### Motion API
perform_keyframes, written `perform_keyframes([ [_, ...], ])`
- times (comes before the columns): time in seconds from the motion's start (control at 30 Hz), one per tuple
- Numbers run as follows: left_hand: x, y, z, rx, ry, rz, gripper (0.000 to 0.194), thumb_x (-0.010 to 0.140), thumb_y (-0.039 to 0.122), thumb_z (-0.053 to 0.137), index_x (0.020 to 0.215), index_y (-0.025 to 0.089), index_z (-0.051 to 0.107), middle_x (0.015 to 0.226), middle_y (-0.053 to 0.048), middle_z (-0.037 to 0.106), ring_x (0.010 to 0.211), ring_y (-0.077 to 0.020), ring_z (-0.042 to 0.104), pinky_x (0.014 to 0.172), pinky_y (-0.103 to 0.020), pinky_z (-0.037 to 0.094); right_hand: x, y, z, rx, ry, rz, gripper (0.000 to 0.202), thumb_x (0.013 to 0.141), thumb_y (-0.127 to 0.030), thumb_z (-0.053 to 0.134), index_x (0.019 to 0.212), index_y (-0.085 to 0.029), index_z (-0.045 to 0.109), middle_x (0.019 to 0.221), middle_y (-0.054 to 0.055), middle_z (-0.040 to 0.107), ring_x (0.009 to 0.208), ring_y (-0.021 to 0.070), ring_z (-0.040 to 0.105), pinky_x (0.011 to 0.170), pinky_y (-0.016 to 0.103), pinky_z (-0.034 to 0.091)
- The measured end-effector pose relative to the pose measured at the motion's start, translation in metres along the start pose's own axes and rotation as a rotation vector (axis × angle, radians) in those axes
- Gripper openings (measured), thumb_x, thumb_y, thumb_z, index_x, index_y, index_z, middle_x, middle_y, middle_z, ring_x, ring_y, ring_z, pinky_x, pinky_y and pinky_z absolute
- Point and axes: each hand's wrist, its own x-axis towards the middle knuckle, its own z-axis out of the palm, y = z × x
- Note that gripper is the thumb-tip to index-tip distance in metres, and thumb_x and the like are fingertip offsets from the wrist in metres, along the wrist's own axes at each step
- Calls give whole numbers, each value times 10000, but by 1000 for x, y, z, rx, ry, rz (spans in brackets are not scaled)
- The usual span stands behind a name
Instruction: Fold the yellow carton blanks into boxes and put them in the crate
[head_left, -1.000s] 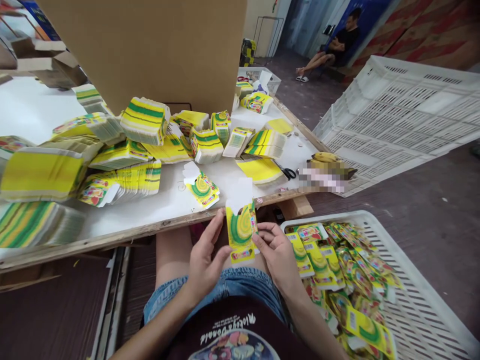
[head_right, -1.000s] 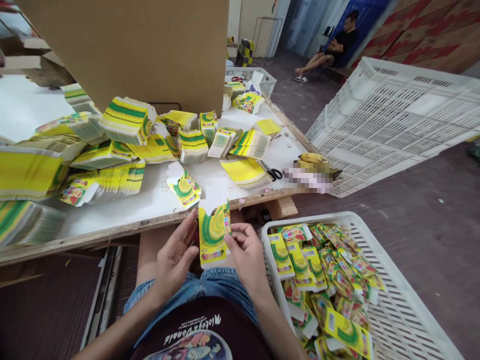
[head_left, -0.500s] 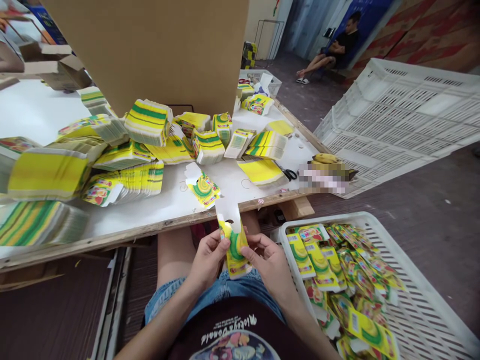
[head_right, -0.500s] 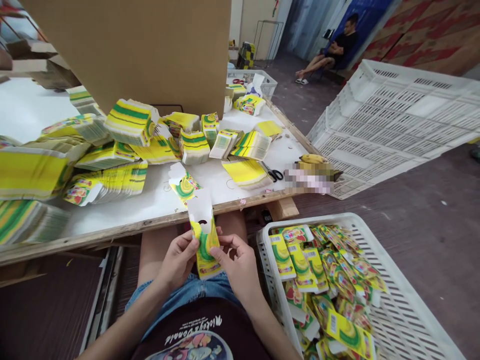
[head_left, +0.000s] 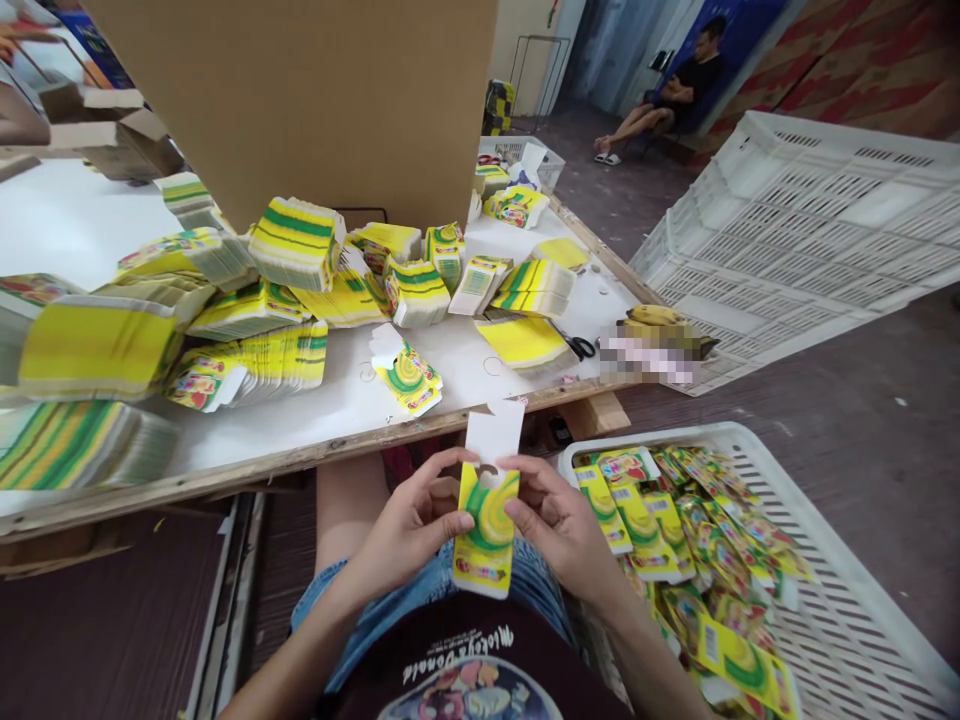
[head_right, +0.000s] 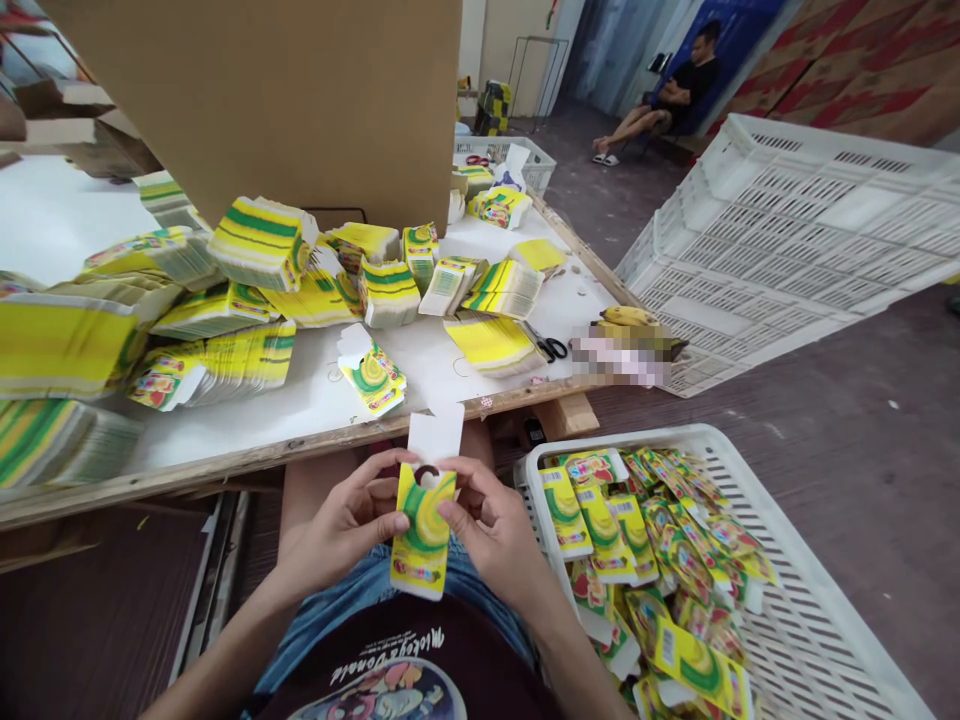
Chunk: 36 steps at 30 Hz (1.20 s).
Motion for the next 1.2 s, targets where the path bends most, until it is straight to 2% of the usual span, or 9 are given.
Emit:
perform_keyframes([
  [0.1,-2,1,2,-58,-56,-55,344,777,179,735,1039,205,515,898,-30,693,782,-140,656,690,-223,486,1,-2,-7,-170,-33,-37,176,941,-323,543,898,-200,662,827,29,652,771,161,618,687,254,479],
  [0.17,-1,0,5,-77,-51,-52,449,785,180,731,1144,238,467,898,-22,697,765,-133,658,674,-216,480,2,-2,-8,-245,8,-78,223,945,-315,537,808,-195,666,788,24,637,750,155,605,682,252,464],
  [0.3,1,-2,7,-53,-66,-51,746,795,192,724,1396,277,291,975,-56,710,832,-171,679,725,-263,501,4,1,-6,-165,137,-90,253,933,-318,558,1177,-253,574,968,41,670,820,173,630,723,281,493],
  [0.43,3,-4,4,56,10,-3,468,801,213,710,1241,189,551,1080,-98,699,943,-207,666,793,-289,507,6,-2,-13,-324,114,-214,277,951,-389,494,1076,-248,696,1102,81,647,1043,233,586,910,368,444],
  [0.63,2,-4,9,166,105,21,461,841,216,650,1290,216,547,1223,-105,662,1093,-237,624,930,-347,486,6,-8,-11,-362,34,118,373,846,-334,631,1197,-217,588,708,-33,551,565,121,473,518,236,369],
  [0.8,4,0,12,79,62,-57,496,812,243,682,1284,203,532,1136,-113,704,1008,-240,667,870,-350,513,5,-8,0,-412,97,128,269,832,-227,587,1092,-216,520,557,-105,363,490,100,383,478,215,285],
  [0.93,7,-2,12,33,80,-35,500,779,236,722,1244,190,546,1021,-98,738,919,-225,693,801,-315,525,3,-7,7,-463,59,112,292,841,-227,574,1126,-228,506,525,-117,349,471,107,396,489,222,290],
  [1.03,8,-5,12,67,87,-13,488,806,221,694,1265,195,532,1067,-101,727,948,-219,685,820,-311,522,3,-5,8,-578,129,93,348,811,-278,636,1140,-240,528,584,-90,438,517,128,451,536,241,354],
  [1.2,8,-6,11,161,77,13,453,843,194,637,1281,209,525,1185,-106,685,1073,-231,643,929,-345,485,6,2,1,-706,232,15,351,790,-258,656,1129,-246,569,992,36,620,808,198,571,699,296,446],
])
